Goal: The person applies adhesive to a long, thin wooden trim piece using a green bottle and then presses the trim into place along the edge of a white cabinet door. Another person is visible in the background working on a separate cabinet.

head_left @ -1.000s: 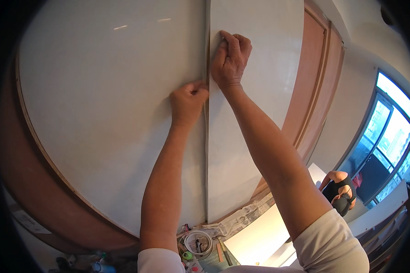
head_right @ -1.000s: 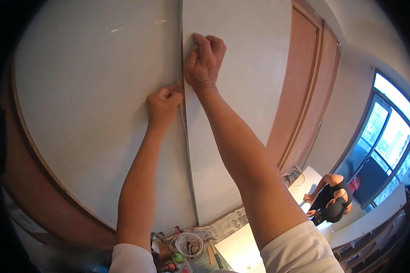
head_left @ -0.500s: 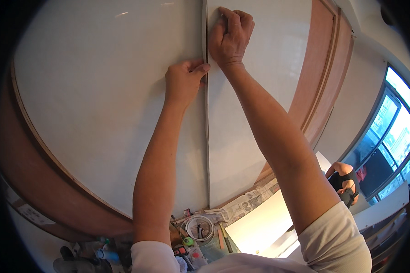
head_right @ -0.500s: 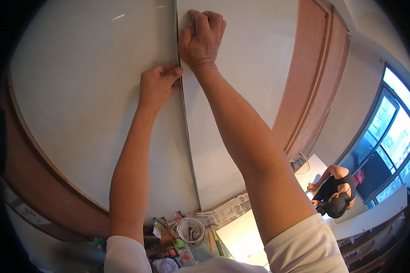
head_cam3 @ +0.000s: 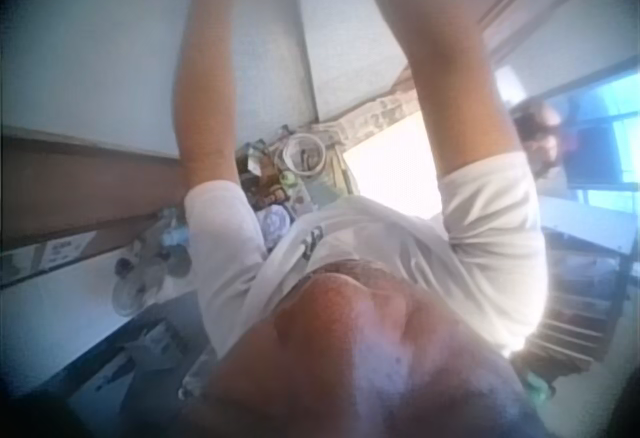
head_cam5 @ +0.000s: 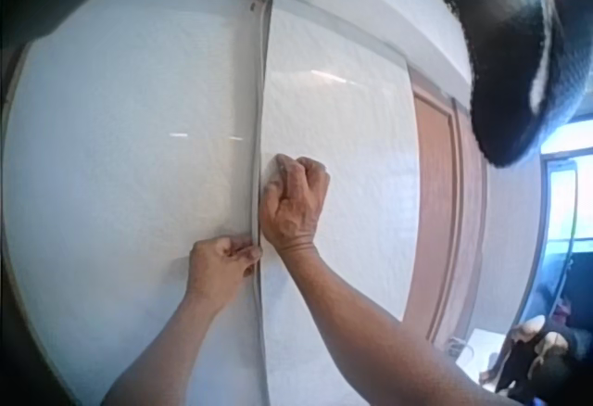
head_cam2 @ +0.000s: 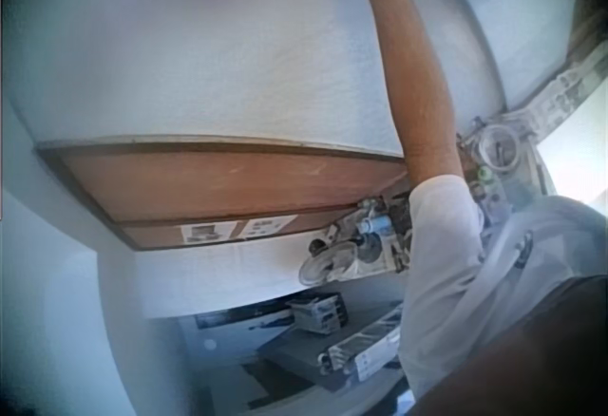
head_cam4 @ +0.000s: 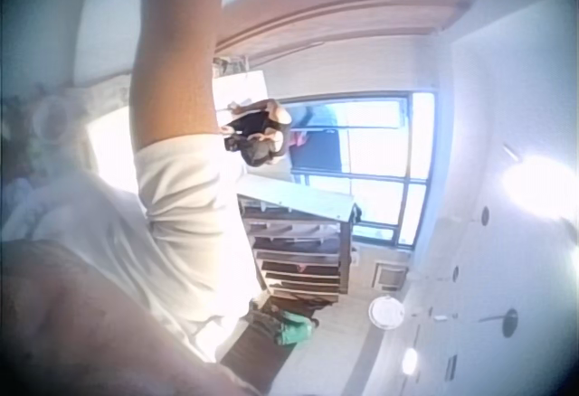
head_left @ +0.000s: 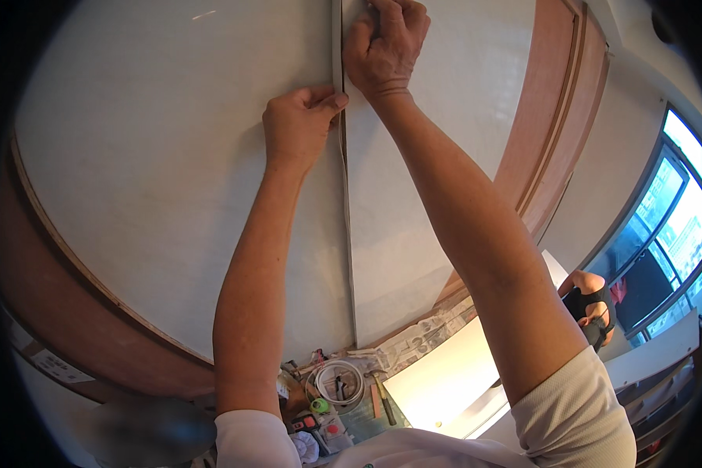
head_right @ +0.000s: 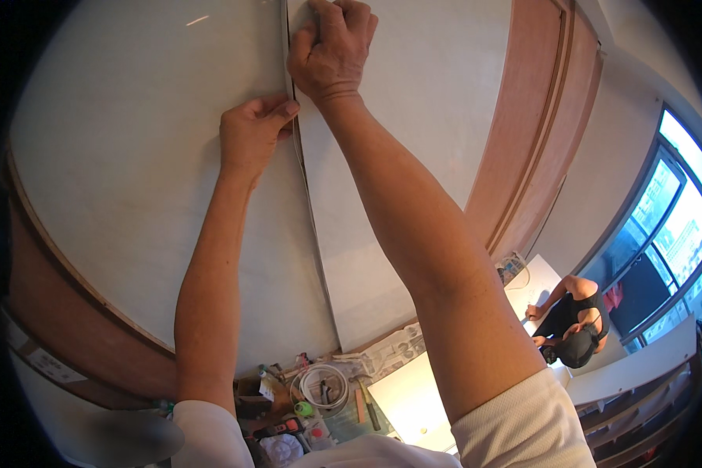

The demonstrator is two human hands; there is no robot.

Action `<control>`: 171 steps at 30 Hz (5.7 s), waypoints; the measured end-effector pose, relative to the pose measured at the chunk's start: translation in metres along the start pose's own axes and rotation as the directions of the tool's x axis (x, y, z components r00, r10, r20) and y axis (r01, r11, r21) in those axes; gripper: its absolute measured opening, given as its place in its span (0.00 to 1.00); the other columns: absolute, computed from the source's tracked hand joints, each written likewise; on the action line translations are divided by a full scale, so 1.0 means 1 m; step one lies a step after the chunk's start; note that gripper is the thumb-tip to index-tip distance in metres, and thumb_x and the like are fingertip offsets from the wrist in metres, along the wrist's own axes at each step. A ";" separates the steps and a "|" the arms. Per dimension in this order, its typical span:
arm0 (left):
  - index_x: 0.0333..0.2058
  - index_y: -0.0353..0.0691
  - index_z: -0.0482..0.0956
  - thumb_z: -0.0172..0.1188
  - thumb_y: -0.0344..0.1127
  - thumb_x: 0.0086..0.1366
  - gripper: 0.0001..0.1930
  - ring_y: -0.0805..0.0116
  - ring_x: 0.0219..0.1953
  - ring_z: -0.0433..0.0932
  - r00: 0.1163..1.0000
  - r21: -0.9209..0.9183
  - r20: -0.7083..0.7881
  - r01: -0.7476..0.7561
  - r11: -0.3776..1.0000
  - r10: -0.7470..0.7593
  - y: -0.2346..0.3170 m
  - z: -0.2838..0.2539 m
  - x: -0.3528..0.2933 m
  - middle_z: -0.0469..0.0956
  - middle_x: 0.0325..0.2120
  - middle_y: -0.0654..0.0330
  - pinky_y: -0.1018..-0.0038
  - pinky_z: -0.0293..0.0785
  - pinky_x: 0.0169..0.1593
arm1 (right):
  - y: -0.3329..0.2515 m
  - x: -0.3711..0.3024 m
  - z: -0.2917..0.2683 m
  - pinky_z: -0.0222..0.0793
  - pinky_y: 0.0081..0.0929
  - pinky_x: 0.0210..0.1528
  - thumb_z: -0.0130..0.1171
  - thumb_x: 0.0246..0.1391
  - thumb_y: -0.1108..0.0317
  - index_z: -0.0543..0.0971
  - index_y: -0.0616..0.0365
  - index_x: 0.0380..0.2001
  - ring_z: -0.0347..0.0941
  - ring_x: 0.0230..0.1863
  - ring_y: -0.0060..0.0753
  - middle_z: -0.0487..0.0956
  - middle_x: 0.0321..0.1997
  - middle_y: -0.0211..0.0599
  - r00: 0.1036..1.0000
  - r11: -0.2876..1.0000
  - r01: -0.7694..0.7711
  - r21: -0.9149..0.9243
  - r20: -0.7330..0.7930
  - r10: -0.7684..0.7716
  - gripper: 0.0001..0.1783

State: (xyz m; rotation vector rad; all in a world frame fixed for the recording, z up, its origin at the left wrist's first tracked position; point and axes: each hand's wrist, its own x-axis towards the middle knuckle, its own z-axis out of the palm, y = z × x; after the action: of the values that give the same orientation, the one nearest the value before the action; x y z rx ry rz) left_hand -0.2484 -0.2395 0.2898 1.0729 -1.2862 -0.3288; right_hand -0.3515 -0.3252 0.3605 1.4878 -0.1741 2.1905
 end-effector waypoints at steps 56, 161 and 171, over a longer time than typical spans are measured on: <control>0.41 0.33 0.85 0.69 0.38 0.61 0.15 0.71 0.33 0.84 0.971 -0.117 -0.187 -0.173 0.978 0.150 -0.047 0.007 -0.064 0.86 0.31 0.55 0.76 0.78 0.40 | -0.010 0.001 -0.006 0.64 0.46 0.55 0.68 0.40 0.67 0.75 0.54 0.50 0.65 0.52 0.49 0.71 0.48 0.46 0.964 0.980 0.173 -0.101 0.223 -0.147 0.29; 0.37 0.42 0.80 0.67 0.45 0.63 0.14 0.77 0.25 0.71 0.982 -0.569 -0.023 -0.165 0.806 0.186 0.121 -0.031 0.110 0.75 0.25 0.69 0.76 0.68 0.29 | -0.017 -0.039 -0.014 0.64 0.38 0.48 0.54 0.57 0.72 0.79 0.57 0.44 0.65 0.43 0.46 0.72 0.42 0.42 0.989 0.996 -0.017 0.085 0.150 0.004 0.12; 0.40 0.41 0.82 0.64 0.51 0.65 0.18 0.83 0.13 0.56 0.933 -0.376 -0.297 -0.309 0.873 0.202 0.149 -0.130 0.125 0.61 0.14 0.75 0.82 0.51 0.16 | 0.012 -0.035 0.001 0.64 0.42 0.49 0.57 0.55 0.69 0.80 0.56 0.41 0.69 0.44 0.47 0.74 0.38 0.43 0.993 0.994 0.082 0.072 0.082 -0.088 0.10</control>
State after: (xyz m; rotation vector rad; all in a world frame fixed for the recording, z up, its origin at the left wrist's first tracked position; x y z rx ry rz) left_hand -0.1461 -0.1957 0.4953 0.5461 -1.0524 -0.2418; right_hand -0.3457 -0.3470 0.3307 1.5977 -0.0630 2.0867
